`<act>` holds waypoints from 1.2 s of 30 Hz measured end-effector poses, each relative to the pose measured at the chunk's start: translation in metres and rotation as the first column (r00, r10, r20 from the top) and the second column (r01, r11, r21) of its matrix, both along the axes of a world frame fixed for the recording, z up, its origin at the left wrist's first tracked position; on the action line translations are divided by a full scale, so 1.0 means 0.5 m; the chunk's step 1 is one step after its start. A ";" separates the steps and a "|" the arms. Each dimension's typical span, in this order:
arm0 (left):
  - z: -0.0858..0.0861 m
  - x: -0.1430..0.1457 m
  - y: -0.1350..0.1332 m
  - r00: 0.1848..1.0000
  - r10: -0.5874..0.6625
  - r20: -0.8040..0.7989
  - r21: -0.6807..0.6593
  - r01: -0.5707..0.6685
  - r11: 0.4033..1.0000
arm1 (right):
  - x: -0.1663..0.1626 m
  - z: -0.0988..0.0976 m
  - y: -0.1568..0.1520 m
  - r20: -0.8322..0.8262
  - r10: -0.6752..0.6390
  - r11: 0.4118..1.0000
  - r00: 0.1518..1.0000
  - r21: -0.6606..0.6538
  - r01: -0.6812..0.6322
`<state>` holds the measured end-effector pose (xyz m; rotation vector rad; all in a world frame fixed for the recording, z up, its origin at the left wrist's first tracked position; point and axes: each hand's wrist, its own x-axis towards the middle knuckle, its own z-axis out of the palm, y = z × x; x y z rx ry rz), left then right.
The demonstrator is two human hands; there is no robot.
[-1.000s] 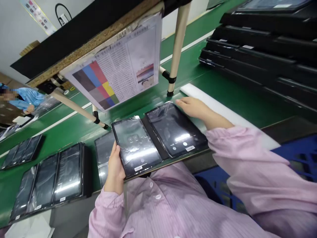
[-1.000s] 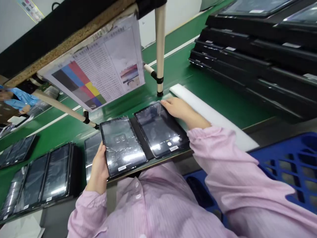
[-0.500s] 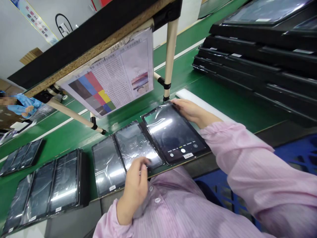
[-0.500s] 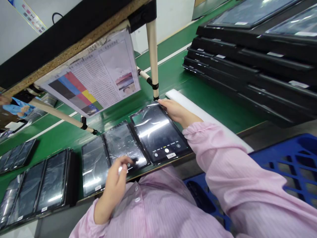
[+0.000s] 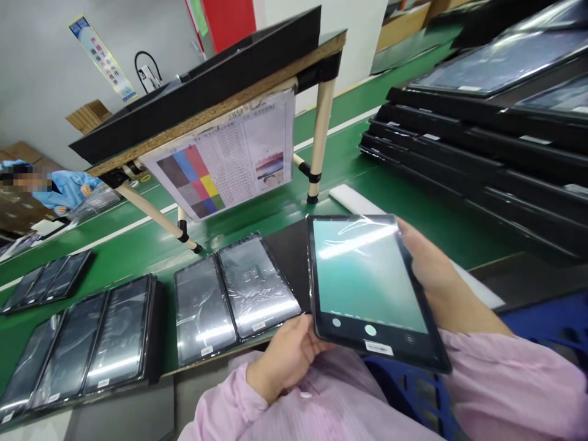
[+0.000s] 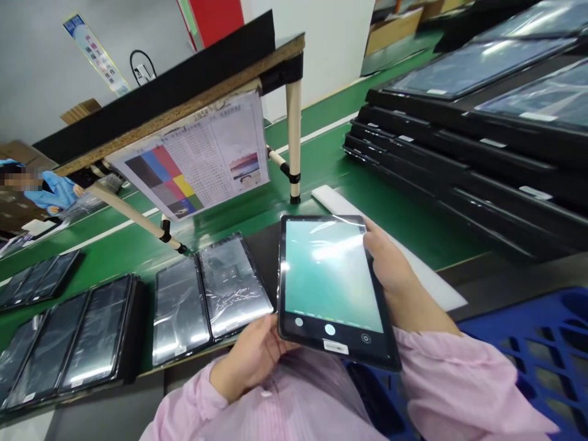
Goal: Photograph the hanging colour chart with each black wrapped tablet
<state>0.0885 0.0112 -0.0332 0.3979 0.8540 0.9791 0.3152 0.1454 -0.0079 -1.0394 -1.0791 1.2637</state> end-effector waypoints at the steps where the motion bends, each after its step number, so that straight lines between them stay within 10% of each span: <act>1: 0.021 -0.011 0.001 1.000 0.003 0.007 0.054 -0.003 0.999 | -0.012 0.029 -0.006 -0.056 0.004 0.999 0.998 0.035 -0.002; 8: 0.115 -0.106 -0.019 0.959 0.280 0.043 0.305 -0.280 0.911 | -0.167 0.178 -0.041 -0.180 0.056 0.951 0.982 0.311 0.003; 20: 0.097 -0.200 -0.033 0.529 0.779 -0.337 0.686 -0.428 0.588 | -0.323 0.162 -0.015 -0.129 0.376 0.899 0.918 0.293 -0.327; 27: 0.093 -0.159 -0.020 0.088 0.779 -0.621 0.751 -0.216 0.623 | -0.351 0.148 0.000 -0.095 0.335 0.914 0.938 0.277 -0.298; 36: 0.095 -0.143 -0.010 -0.077 0.771 -0.632 0.771 -0.165 0.616 | -0.348 0.145 0.005 0.025 0.302 0.890 0.953 0.350 -0.291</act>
